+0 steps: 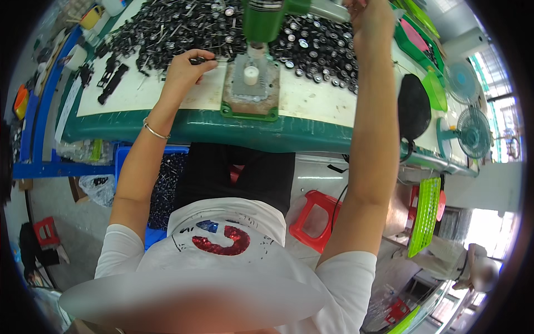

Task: The person repeatedly places toy wheels onto a jig, positions wheel axles over them, and presses the components together using a manual press.

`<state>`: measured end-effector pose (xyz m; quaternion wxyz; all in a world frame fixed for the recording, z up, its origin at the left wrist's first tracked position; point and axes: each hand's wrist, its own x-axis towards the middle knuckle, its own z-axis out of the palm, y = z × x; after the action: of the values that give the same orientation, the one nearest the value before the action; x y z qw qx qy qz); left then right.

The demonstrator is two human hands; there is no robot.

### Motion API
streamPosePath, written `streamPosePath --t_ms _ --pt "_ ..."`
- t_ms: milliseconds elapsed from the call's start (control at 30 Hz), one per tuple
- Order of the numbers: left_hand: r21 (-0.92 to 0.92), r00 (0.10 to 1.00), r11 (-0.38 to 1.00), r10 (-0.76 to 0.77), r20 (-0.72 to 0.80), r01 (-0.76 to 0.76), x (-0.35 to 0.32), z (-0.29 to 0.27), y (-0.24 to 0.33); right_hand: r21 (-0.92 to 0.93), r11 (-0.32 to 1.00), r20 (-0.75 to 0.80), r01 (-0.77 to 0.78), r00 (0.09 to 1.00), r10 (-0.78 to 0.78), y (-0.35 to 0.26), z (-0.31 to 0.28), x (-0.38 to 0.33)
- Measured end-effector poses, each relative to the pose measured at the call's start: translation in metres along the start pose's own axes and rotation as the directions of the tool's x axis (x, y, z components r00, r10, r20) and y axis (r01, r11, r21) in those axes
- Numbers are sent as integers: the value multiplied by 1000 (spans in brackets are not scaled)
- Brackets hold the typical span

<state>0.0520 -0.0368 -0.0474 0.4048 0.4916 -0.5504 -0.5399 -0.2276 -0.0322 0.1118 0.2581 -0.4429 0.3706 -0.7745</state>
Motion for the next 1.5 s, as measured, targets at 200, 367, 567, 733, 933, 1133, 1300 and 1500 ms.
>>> streamPosePath --t_ms 200,367,567,733,933,1133,1300,1500 --pt "838 881 485 472 -9 -251 12 9 -5 -748 662 209 -47 930 301 74 -107 -57" --pt "872 902 420 429 52 -250 1 6 6 -824 501 389 265 908 159 95 -118 -103" --pt "748 835 513 542 98 -421 -24 -17 -9 -800 522 428 296 891 151 105 -111 -114" --pt "640 815 671 567 -118 -374 -50 -11 -8 -789 489 447 373 894 39 102 -107 -123" --pt "490 846 722 530 61 -489 -96 10 -21 -759 466 478 454 875 -75 92 -100 -134" --pt "399 779 683 610 148 -611 -90 6 -20 -719 579 453 384 891 -28 93 -95 -135" --pt "382 820 725 509 262 -573 -98 -7 -19 -688 671 349 275 937 -26 90 -98 -133" --pt "363 822 748 429 375 -556 -96 -21 -13 -316 922 267 -223 912 312 88 -60 -148"
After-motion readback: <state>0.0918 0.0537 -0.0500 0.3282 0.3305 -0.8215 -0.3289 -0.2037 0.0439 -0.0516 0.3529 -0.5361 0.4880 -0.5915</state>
